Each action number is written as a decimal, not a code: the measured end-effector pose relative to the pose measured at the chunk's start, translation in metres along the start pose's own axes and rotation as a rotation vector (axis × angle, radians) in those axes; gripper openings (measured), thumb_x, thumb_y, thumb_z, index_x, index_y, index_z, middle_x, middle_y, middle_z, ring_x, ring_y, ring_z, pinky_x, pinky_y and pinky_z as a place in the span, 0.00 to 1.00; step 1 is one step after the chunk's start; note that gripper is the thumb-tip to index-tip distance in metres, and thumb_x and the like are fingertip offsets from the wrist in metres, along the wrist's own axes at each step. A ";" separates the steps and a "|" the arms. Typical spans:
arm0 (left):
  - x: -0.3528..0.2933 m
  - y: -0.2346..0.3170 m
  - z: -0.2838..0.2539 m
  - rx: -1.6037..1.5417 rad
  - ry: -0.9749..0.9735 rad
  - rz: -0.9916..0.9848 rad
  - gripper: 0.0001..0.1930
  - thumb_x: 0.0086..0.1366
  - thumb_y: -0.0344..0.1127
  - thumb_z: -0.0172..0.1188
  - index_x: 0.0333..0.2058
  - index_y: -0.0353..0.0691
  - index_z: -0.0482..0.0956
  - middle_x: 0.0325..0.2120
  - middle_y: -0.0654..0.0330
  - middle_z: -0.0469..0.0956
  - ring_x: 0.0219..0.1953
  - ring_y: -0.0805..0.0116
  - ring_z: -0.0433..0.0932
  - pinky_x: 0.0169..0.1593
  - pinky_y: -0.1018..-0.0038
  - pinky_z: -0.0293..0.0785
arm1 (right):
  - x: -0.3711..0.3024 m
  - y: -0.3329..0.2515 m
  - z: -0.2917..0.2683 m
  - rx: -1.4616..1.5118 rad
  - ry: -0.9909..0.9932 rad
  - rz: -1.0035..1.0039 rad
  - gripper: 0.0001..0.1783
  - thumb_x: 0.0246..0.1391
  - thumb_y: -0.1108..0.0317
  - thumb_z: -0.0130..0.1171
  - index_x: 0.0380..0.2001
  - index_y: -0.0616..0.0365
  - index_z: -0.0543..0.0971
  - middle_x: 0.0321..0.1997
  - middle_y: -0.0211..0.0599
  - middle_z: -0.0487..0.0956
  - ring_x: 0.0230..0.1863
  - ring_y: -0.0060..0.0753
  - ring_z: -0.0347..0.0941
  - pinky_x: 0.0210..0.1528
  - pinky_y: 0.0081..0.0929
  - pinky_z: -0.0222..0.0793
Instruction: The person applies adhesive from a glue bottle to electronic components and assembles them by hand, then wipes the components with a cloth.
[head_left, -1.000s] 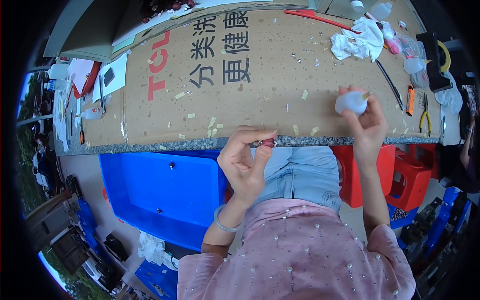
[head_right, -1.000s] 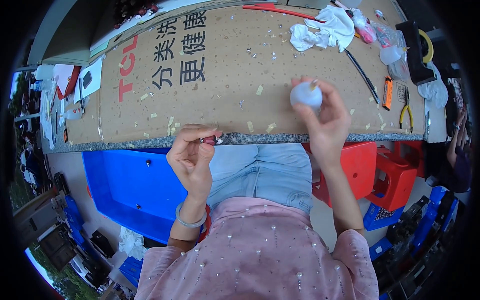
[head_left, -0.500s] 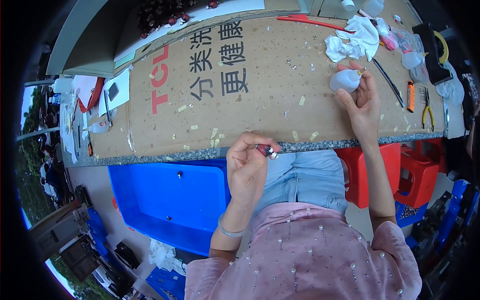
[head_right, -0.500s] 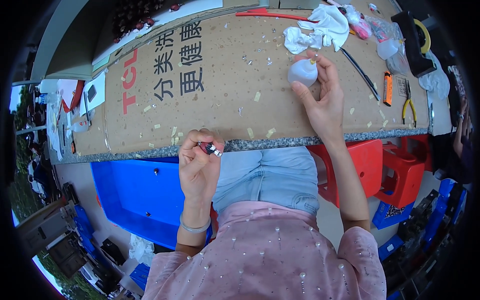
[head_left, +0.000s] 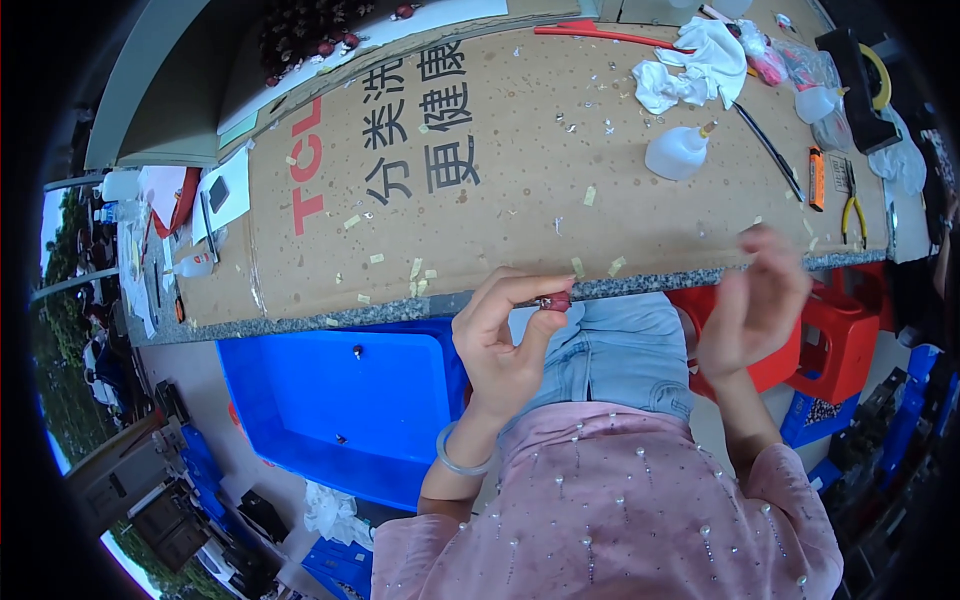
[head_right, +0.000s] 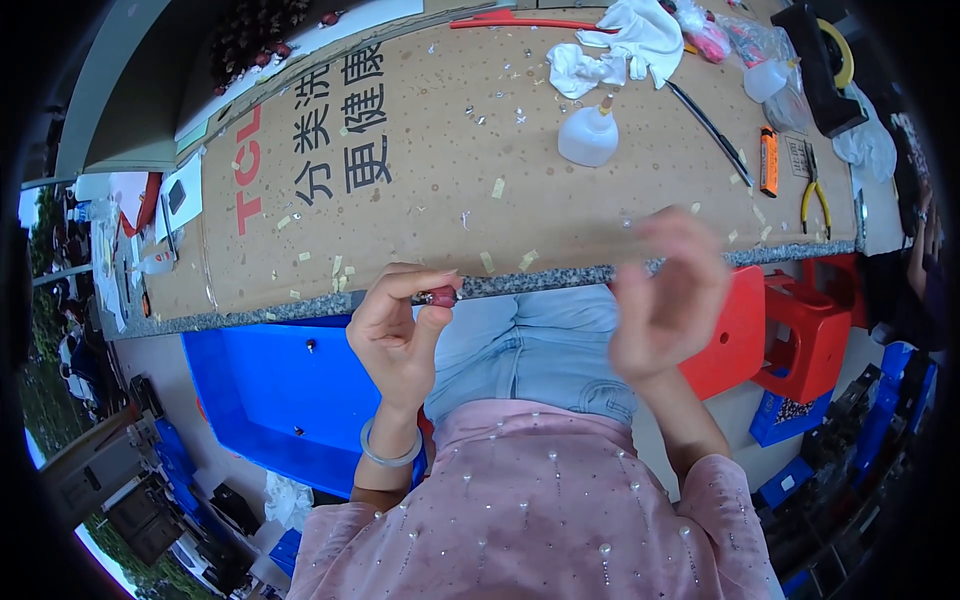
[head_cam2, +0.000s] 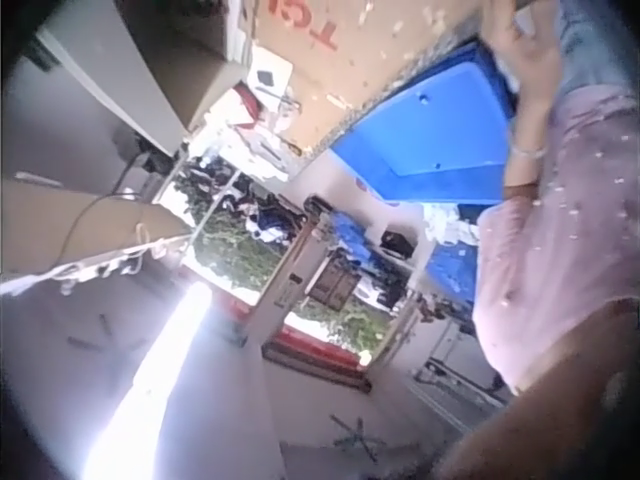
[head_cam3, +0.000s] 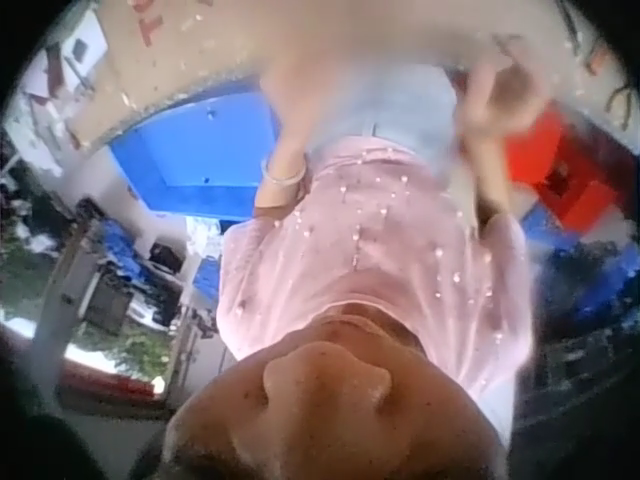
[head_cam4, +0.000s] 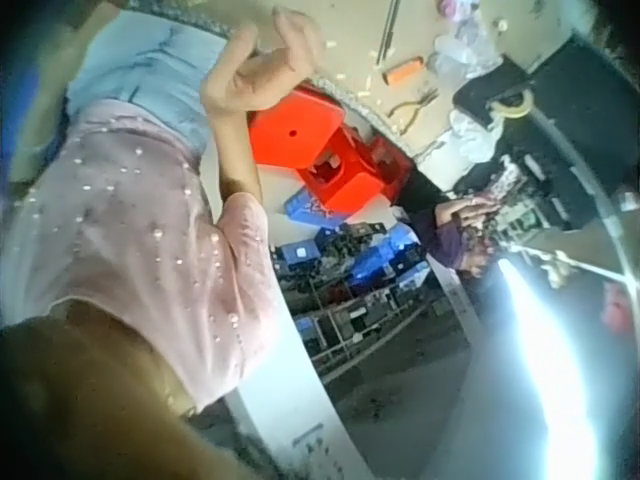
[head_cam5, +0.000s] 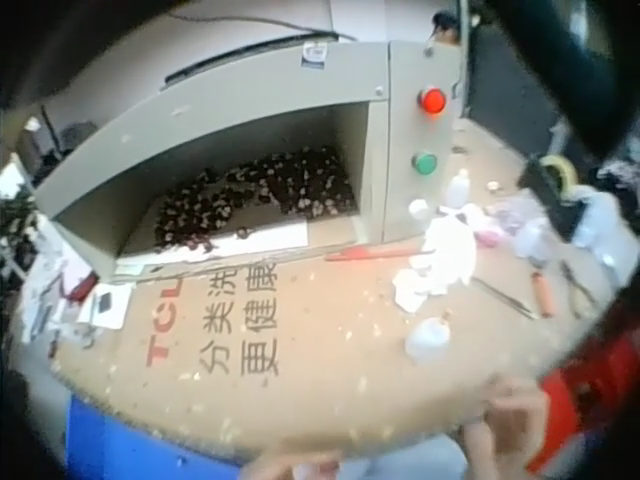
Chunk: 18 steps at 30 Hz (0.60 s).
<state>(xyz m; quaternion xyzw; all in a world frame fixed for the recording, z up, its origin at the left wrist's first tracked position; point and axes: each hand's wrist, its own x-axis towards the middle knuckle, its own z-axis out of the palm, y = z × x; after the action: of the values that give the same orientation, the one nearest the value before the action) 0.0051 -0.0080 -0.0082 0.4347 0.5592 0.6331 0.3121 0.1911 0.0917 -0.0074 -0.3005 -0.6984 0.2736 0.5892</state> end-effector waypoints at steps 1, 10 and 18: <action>0.000 0.000 0.002 0.027 -0.006 0.011 0.14 0.54 0.28 0.65 0.38 0.30 0.74 0.28 0.57 0.78 0.31 0.74 0.75 0.40 0.81 0.69 | -0.005 -0.005 0.005 0.028 -0.089 -0.016 0.22 0.41 0.80 0.57 0.45 0.65 0.71 0.41 0.45 0.73 0.44 0.37 0.68 0.47 0.31 0.64; -0.005 0.004 0.005 -0.017 0.004 -0.029 0.21 0.53 0.27 0.65 0.45 0.31 0.69 0.27 0.59 0.78 0.32 0.76 0.74 0.41 0.80 0.68 | -0.025 -0.026 0.045 0.154 -0.389 0.226 0.16 0.36 0.79 0.65 0.35 0.60 0.81 0.35 0.38 0.76 0.36 0.34 0.71 0.36 0.26 0.66; -0.006 0.003 0.003 -0.096 0.020 -0.130 0.20 0.55 0.28 0.64 0.44 0.31 0.69 0.26 0.61 0.77 0.31 0.78 0.72 0.39 0.81 0.66 | -0.027 -0.028 0.053 0.184 -0.331 0.251 0.12 0.37 0.79 0.65 0.31 0.61 0.82 0.32 0.38 0.77 0.34 0.34 0.71 0.35 0.25 0.66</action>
<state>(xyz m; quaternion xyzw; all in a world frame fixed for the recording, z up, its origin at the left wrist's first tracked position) 0.0103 -0.0126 -0.0063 0.3758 0.5583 0.6420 0.3673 0.1395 0.0519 -0.0129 -0.2810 -0.7146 0.4530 0.4530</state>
